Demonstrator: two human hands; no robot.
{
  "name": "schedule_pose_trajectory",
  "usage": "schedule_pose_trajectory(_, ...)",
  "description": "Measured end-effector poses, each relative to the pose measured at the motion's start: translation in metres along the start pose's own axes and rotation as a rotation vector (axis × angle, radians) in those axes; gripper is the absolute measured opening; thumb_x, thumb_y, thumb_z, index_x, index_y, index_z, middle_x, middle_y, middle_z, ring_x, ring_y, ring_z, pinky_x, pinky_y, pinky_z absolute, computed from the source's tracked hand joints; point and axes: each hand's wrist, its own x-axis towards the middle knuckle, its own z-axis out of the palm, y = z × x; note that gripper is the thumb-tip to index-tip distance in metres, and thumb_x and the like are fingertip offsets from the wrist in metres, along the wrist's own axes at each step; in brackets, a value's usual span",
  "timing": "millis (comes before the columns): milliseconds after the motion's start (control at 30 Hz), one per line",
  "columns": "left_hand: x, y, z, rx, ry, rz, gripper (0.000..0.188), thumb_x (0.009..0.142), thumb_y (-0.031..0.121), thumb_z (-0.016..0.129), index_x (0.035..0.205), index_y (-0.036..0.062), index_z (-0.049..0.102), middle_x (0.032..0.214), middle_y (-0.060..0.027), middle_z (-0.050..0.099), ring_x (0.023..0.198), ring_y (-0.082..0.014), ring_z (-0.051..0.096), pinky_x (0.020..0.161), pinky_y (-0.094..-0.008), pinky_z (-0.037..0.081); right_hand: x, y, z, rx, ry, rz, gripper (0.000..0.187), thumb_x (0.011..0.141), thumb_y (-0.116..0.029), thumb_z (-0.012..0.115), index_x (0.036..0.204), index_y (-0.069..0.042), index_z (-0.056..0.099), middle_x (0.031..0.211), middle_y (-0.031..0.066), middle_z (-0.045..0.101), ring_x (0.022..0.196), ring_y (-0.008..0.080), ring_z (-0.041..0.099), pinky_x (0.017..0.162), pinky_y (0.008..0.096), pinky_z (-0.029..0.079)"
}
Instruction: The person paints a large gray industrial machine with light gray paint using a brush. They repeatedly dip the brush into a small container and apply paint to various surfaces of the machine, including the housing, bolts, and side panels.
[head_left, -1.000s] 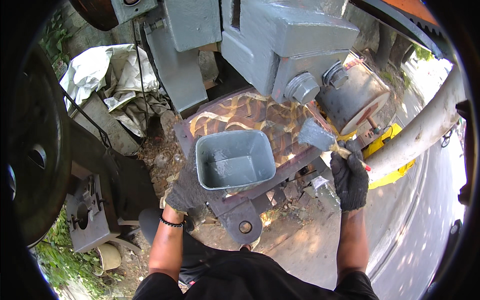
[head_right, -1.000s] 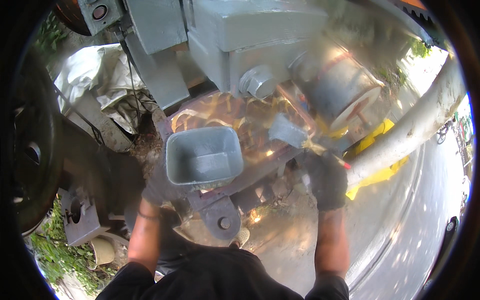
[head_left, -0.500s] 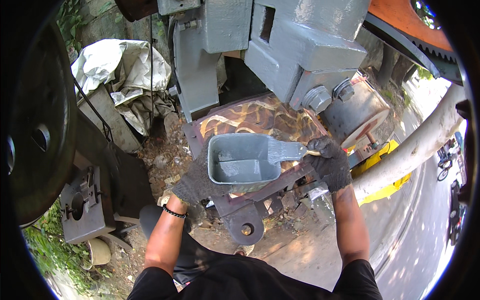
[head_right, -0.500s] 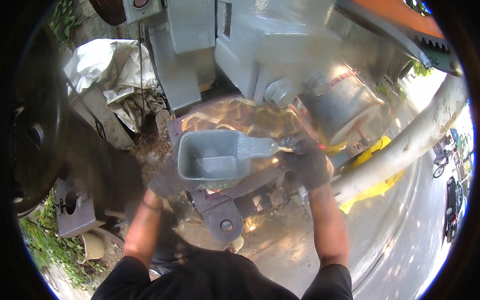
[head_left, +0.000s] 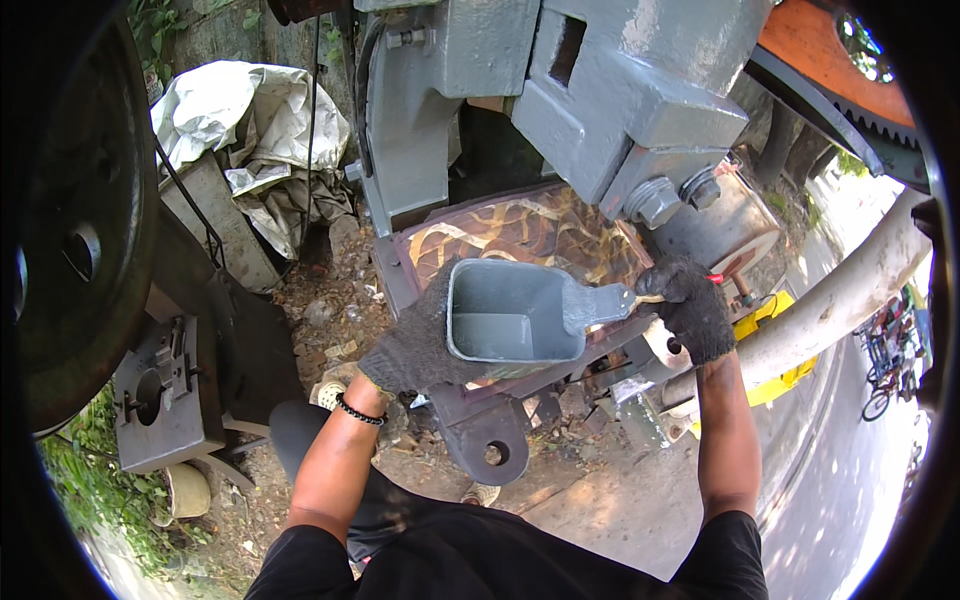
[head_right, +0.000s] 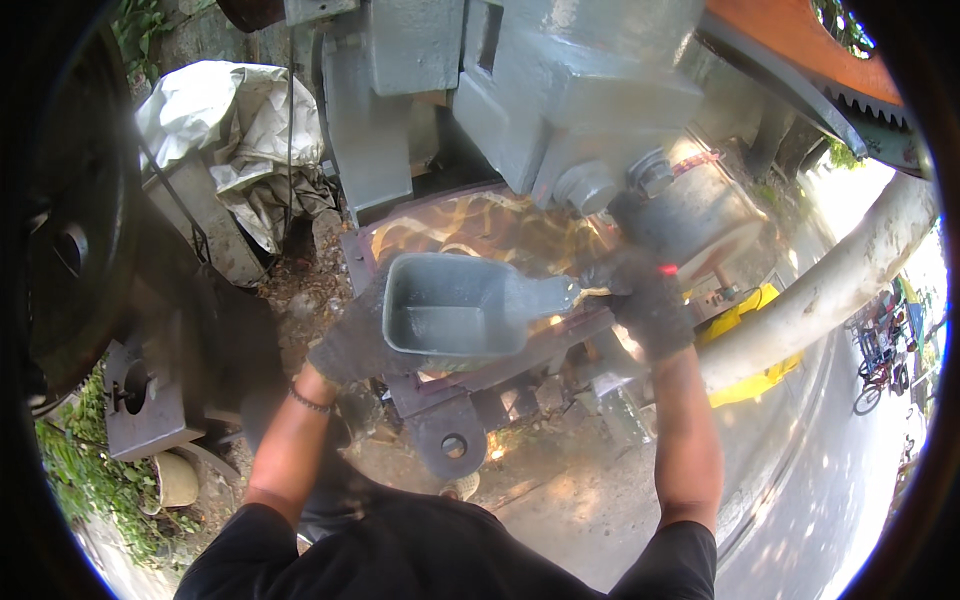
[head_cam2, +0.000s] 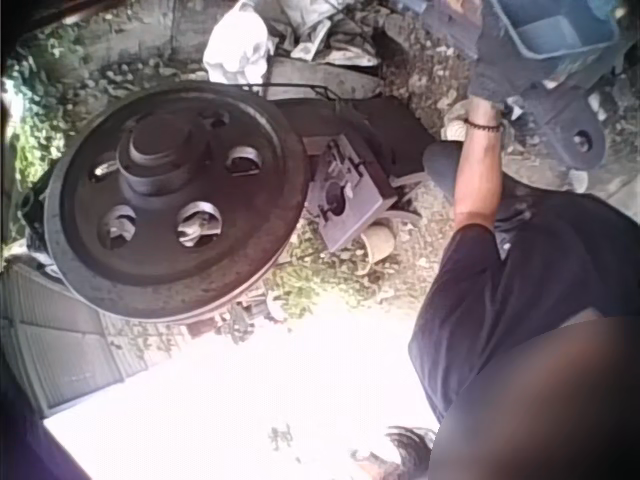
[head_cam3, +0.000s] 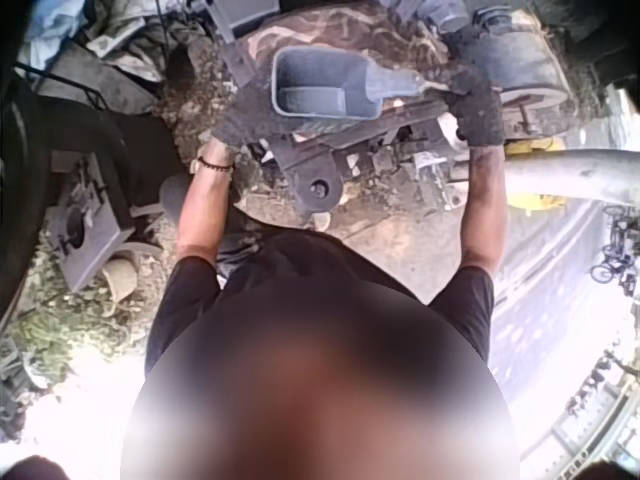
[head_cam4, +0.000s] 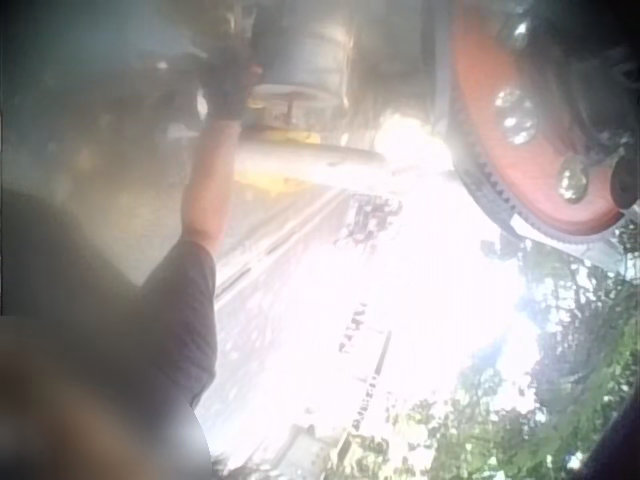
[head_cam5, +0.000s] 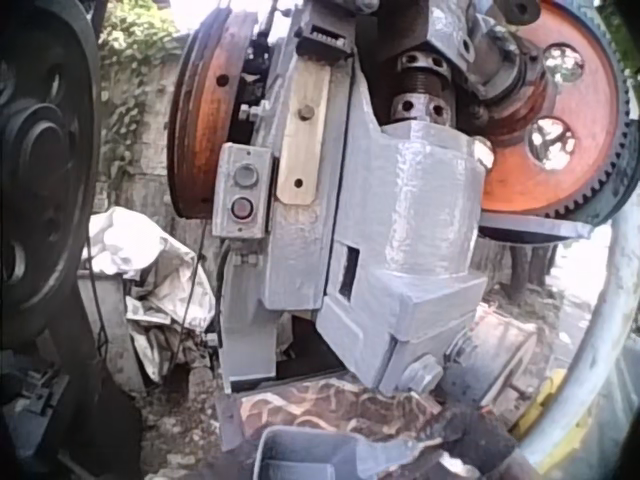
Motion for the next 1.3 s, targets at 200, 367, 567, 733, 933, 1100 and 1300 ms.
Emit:
schedule_pose_trajectory(200, 0.004, -0.001, 0.001, 0.135, -0.016, 0.089, 0.107, 0.069, 0.029, 0.096, 0.156, 0.0033, 0.038, 0.149, -0.0169, 0.053, 0.137, -0.0328, 0.054, 0.114, -0.0418, 0.045, 0.003, 0.004, -0.013, -0.009, 0.010, -0.048, 0.029, 0.066, 0.010, 0.072, 0.092, -0.003, 0.072, 0.095, 0.0111, 0.072, 0.090, 0.0256, 0.072, 0.081, 0.0368, 0.058)
schedule_pose_trajectory(367, 0.003, -0.004, 0.002, 0.133, -0.032, 0.024, 0.111, 0.070, 0.032, 0.096, 0.157, 0.0022, 0.035, 0.153, -0.0196, 0.049, 0.141, -0.0349, 0.051, 0.116, -0.0432, 0.043, 0.002, 0.003, -0.018, -0.007, -0.007, 0.028, 0.023, 0.068, 0.008, 0.076, 0.089, -0.003, 0.074, 0.093, 0.0101, 0.073, 0.090, 0.0255, 0.073, 0.080, 0.0359, 0.058)
schedule_pose_trajectory(567, 0.008, -0.011, 0.007, 0.165, -0.051, 0.046, 0.114, 0.069, 0.035, 0.096, 0.159, 0.0016, 0.034, 0.155, -0.0202, 0.047, 0.144, -0.0351, 0.047, 0.120, -0.0438, 0.039, -0.006, 0.007, -0.026, -0.119, -0.038, -0.072, 0.023, 0.070, 0.008, 0.077, 0.089, -0.003, 0.075, 0.091, 0.0095, 0.074, 0.086, 0.0258, 0.073, 0.078, 0.0351, 0.058)
schedule_pose_trajectory(733, 0.010, -0.013, 0.009, 0.182, -0.073, 0.057, 0.115, 0.069, 0.035, 0.096, 0.159, 0.0014, 0.034, 0.156, -0.0206, 0.045, 0.146, -0.0352, 0.045, 0.121, -0.0437, 0.037, -0.011, 0.008, -0.027, -0.002, -0.029, 0.003, 0.027, 0.069, 0.011, 0.072, 0.091, -0.004, 0.076, 0.093, 0.0088, 0.074, 0.088, 0.0246, 0.074, 0.078, 0.0347, 0.059)
schedule_pose_trajectory(933, 0.011, -0.008, 0.008, 0.181, -0.076, 0.056, 0.114, 0.068, 0.035, 0.096, 0.158, 0.0015, 0.034, 0.155, -0.0201, 0.046, 0.146, -0.0350, 0.044, 0.122, -0.0437, 0.036, -0.024, 0.002, -0.033, -0.041, 0.018, 0.128, 0.025, 0.075, 0.006, 0.068, 0.095, -0.005, 0.076, 0.094, 0.0074, 0.074, 0.090, 0.0216, 0.074, 0.077, 0.0332, 0.059)
schedule_pose_trajectory(1100, 0.009, -0.005, 0.001, -0.007, -0.107, -0.042, 0.112, 0.069, 0.035, 0.095, 0.157, 0.0012, 0.035, 0.154, -0.0205, 0.045, 0.145, -0.0359, 0.045, 0.123, -0.0451, 0.035, -0.052, 0.000, -0.042, 0.588, 0.205, 0.590, 0.021, 0.086, -0.007, 0.071, 0.103, 0.004, 0.067, 0.103, 0.0150, 0.072, 0.089, 0.0268, 0.072, 0.078, 0.0364, 0.061)
schedule_pose_trajectory(1300, 0.009, -0.011, 0.006, 0.104, -0.077, 0.013, 0.112, 0.069, 0.035, 0.094, 0.158, 0.0010, 0.035, 0.155, -0.0218, 0.043, 0.145, -0.0380, 0.043, 0.123, -0.0458, 0.035, -0.067, -0.002, -0.015, 0.336, 0.357, 0.447, 0.028, 0.101, -0.019, 0.066, 0.117, 0.004, 0.062, 0.102, 0.0135, 0.068, 0.082, 0.0185, 0.070, 0.068, 0.0285, 0.060)
